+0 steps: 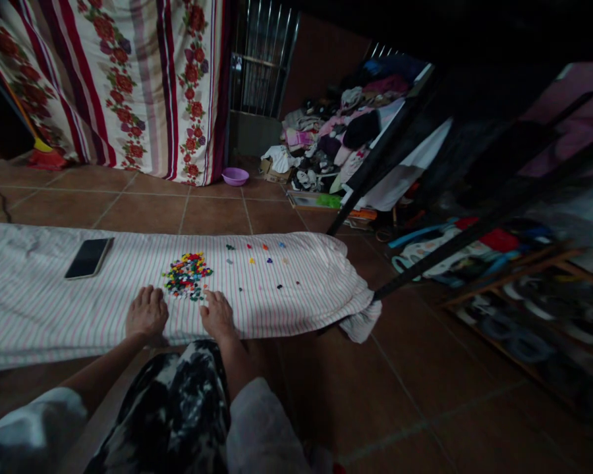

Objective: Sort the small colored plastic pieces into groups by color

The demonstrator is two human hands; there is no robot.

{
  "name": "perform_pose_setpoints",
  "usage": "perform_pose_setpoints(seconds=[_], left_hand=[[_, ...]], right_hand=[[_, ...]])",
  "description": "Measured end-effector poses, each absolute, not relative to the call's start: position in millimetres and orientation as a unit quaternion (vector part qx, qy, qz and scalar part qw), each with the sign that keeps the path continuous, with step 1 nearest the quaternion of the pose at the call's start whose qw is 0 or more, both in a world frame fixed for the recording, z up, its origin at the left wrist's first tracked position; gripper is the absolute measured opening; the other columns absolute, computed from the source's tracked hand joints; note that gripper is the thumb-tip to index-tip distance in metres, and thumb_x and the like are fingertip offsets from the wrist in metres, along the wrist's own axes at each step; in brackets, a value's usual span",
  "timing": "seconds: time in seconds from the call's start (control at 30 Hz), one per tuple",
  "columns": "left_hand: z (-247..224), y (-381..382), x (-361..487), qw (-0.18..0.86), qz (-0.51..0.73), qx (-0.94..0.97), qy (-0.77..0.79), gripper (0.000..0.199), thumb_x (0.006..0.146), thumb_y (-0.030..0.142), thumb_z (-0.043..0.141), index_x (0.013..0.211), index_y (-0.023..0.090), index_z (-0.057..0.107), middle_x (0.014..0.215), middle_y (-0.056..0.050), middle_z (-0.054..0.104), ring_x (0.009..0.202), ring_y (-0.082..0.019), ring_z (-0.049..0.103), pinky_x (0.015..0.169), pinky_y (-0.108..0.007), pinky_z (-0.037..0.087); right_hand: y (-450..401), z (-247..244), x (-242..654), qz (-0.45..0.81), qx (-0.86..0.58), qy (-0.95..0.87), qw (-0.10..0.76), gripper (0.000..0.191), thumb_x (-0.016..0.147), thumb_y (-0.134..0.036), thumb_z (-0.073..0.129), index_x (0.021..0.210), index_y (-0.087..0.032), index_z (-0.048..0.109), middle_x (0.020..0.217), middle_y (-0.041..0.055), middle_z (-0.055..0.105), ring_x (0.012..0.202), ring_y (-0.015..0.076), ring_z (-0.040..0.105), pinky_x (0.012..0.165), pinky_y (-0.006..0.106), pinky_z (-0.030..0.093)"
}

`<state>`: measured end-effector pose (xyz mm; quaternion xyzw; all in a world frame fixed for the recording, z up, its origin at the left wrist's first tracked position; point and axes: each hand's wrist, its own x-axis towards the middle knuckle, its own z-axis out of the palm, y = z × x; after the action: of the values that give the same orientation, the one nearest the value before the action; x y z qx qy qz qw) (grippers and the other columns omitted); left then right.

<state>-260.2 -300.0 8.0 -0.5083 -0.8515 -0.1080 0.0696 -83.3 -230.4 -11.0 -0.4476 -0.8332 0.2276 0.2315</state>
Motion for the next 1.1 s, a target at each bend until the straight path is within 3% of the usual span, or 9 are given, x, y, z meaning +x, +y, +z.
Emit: perform_pose_setpoints(seconds=[0.13, 0.23, 0.57, 1.1], left_hand=[[-2, -311, -260, 0.053, -0.082, -0.523, -0.847, 0.055, 0.09, 0.031, 0.027, 0.134, 0.004, 0.045, 0.145, -0.02, 0.042, 0.138, -0.031, 0.03, 0.109, -0.043, 0.027], [-5, -319, -261, 0.027, -0.039, -0.532, -0.845, 0.061, 0.091, 0.037, 0.024, 0.141, 0.005, 0.036, 0.15, -0.019, 0.034, 0.141, -0.032, 0.025, 0.112, -0.046, 0.023], [-2, -327, -268, -0.058, 0.034, -0.551, -0.832, 0.069, 0.09, 0.048, 0.021, 0.147, 0.009, 0.025, 0.155, -0.018, 0.023, 0.144, -0.033, 0.019, 0.111, -0.05, 0.024], [-1, -319, -268, -0.084, 0.045, -0.539, -0.837, 0.074, 0.09, 0.054, 0.016, 0.148, 0.008, 0.018, 0.157, -0.017, 0.014, 0.145, -0.033, 0.009, 0.115, -0.049, 0.016]], right_hand=[[-231, -13, -80, 0.233, -0.429, -0.844, 0.222, 0.04, 0.083, -0.016, 0.05, 0.122, -0.024, 0.053, 0.11, 0.0046, 0.059, 0.104, 0.017, 0.054, 0.095, 0.029, 0.042], [-230, -14, -79, 0.236, -0.415, -0.853, 0.213, 0.035, 0.082, -0.01, 0.046, 0.113, -0.023, 0.057, 0.108, 0.0039, 0.058, 0.107, 0.0161, 0.052, 0.097, 0.029, 0.041], [-228, -16, -78, 0.239, -0.399, -0.858, 0.218, 0.031, 0.079, -0.004, 0.042, 0.096, -0.023, 0.059, 0.105, 0.0026, 0.058, 0.105, 0.0138, 0.053, 0.096, 0.027, 0.04], [-221, -23, -82, 0.274, -0.434, -0.821, 0.252, 0.037, 0.078, -0.008, 0.047, 0.106, -0.025, 0.064, 0.105, 0.0016, 0.064, 0.092, 0.0133, 0.06, 0.089, 0.026, 0.046]])
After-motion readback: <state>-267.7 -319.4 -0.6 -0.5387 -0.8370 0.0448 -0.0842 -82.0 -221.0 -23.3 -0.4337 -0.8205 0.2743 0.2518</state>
